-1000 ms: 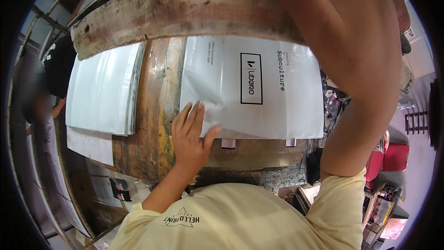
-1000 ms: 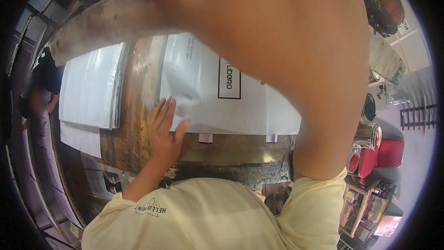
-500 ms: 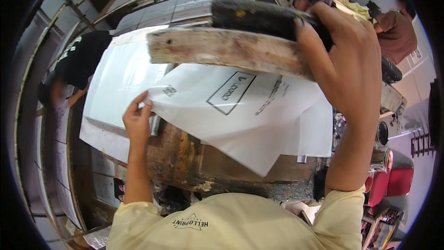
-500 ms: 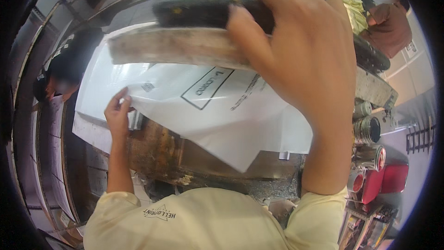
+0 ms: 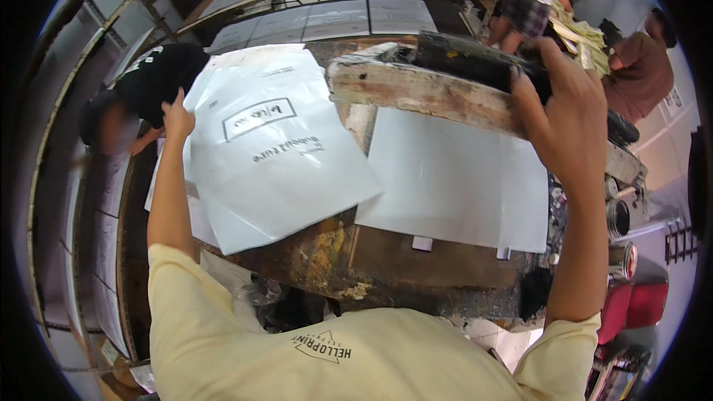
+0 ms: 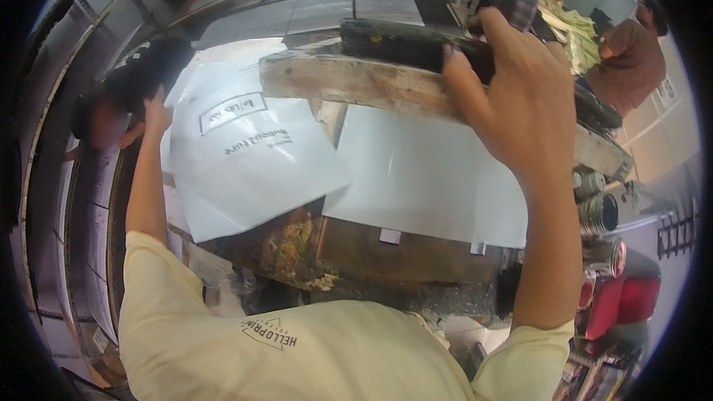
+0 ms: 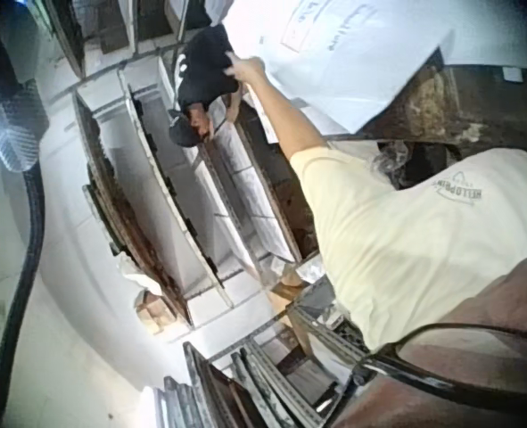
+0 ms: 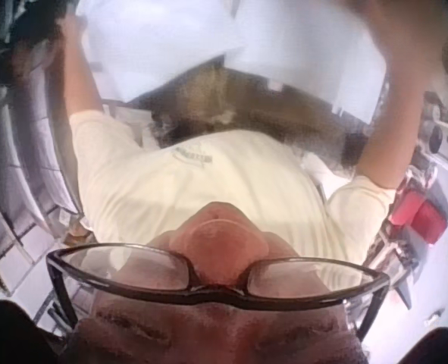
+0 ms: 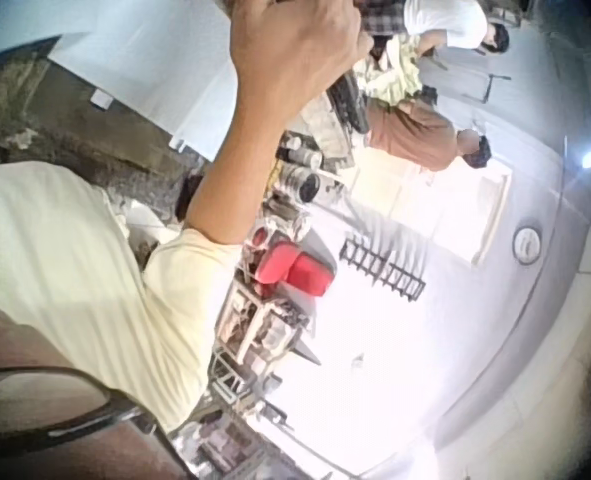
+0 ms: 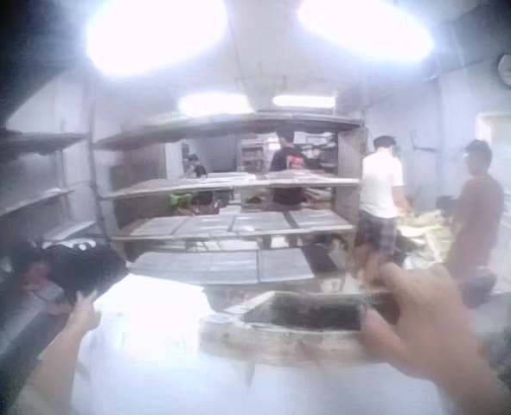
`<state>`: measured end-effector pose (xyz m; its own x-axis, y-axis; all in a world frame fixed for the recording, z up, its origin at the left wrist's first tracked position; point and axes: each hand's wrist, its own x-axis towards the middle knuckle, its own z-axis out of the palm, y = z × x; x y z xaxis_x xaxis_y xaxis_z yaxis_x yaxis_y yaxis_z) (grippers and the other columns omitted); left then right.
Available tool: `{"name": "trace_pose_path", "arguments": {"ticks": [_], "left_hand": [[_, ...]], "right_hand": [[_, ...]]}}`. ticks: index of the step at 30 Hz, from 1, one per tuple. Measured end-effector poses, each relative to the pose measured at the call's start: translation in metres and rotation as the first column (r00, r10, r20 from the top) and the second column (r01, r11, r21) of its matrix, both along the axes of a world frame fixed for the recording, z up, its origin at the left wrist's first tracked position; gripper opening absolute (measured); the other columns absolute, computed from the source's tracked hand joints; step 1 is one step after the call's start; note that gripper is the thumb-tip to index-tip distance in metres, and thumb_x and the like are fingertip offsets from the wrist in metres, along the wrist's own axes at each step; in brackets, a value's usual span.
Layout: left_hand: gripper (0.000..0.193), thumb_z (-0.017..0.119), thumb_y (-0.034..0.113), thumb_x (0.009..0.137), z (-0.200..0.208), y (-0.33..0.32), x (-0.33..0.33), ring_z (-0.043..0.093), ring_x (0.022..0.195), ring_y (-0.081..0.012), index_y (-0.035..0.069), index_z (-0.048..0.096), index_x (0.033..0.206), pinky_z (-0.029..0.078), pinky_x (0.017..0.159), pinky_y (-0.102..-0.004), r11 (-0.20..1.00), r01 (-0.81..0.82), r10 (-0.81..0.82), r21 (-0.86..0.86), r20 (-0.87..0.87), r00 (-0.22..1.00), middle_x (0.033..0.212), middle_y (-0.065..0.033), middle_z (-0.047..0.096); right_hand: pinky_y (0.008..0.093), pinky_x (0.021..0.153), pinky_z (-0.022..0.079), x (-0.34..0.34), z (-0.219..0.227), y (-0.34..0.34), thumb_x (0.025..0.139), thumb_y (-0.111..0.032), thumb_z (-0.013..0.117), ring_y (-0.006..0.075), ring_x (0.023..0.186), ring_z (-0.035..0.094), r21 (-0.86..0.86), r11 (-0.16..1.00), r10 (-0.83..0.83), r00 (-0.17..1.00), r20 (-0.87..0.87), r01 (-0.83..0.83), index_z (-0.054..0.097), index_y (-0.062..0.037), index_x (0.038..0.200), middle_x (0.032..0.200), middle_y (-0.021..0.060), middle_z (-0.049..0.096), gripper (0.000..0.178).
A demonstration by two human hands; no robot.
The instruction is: The person performs a series of screen prints onto white plastic bags by applying ink with a squeegee and lifting the frame after each application.
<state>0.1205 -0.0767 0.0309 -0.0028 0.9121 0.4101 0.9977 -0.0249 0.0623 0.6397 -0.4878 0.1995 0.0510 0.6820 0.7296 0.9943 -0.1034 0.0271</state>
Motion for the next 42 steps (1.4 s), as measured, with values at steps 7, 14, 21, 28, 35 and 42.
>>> {"name": "trace_pose_path", "arguments": {"ticks": [7,14,21,28,35,42], "left_hand": [[0.126,0.099,0.009,0.075,-0.011,-0.295,0.199,0.07,0.111,-0.0206,0.006,0.023,0.175,0.061,0.092,-0.0333,0.441,0.893,-0.014,0.089,0.996,-0.092,0.13,-0.0094,0.07],[0.105,0.109,0.033,0.057,-0.112,-0.359,0.205,0.063,0.116,-0.0297,0.002,0.064,0.147,0.051,0.103,-0.0435,0.661,0.744,-0.423,-0.094,0.773,0.473,0.121,-0.0111,0.067],[0.123,0.106,0.05,0.052,-0.157,-0.361,0.195,0.05,0.103,-0.0304,0.003,0.061,0.156,0.044,0.094,-0.045,0.671,0.716,-0.494,-0.192,0.605,0.625,0.107,-0.0085,0.051],[0.101,0.108,0.038,0.049,-0.146,-0.361,0.193,0.055,0.109,-0.0313,0.001,0.071,0.135,0.047,0.097,-0.0438,0.665,0.694,-0.424,-0.277,0.625,0.656,0.114,-0.0111,0.057],[0.119,0.109,0.045,0.047,-0.153,-0.363,0.188,0.056,0.109,-0.0314,-0.001,0.063,0.148,0.048,0.097,-0.0435,0.671,0.713,-0.443,-0.204,0.66,0.606,0.12,-0.0124,0.057],[0.136,0.108,0.045,0.05,-0.17,-0.386,0.193,0.063,0.114,-0.0378,-0.001,0.048,0.163,0.049,0.103,-0.0476,0.703,0.698,-0.127,-0.137,0.941,0.312,0.128,-0.0198,0.067]], "right_hand": [[0.0511,0.091,0.046,-0.022,-0.069,-0.048,0.092,-0.031,0.078,0.0393,0.096,0.06,-0.195,0.981,-0.029,0.999,-0.044,0.02,0.056,0.0007,0.151,0.1,0.018,0.063,0.071],[0.0478,0.085,0.052,-0.034,-0.195,-0.097,0.087,-0.036,0.086,0.0327,0.095,0.063,-0.626,0.753,-0.016,0.946,-0.325,-0.203,0.08,-0.0117,0.114,0.105,0.01,0.066,0.037],[0.0437,0.08,0.058,-0.039,-0.249,-0.093,0.077,-0.026,0.091,0.0326,0.097,0.065,-0.578,0.792,0.022,0.954,-0.298,-0.198,0.071,-0.0101,0.128,0.107,0.0077,0.065,0.057],[0.046,0.078,0.059,0.055,-0.275,0.042,0.083,-0.028,0.088,0.0316,0.099,0.066,-0.467,0.874,0.039,0.979,-0.2,-0.13,0.068,-0.013,0.113,0.104,0.0082,0.064,0.039],[0.0498,0.081,0.06,0.15,-0.277,0.176,0.097,-0.045,0.076,0.036,0.105,0.071,-0.44,0.892,0.062,0.992,-0.106,-0.103,0.072,-0.0133,0.107,0.105,0.011,0.072,0.034],[0.0525,0.089,0.056,0.193,-0.244,0.207,0.103,-0.056,0.066,0.0425,0.105,0.072,-0.512,0.836,0.129,0.978,-0.166,-0.198,0.074,-0.0078,0.117,0.104,0.0177,0.078,0.051]]}}
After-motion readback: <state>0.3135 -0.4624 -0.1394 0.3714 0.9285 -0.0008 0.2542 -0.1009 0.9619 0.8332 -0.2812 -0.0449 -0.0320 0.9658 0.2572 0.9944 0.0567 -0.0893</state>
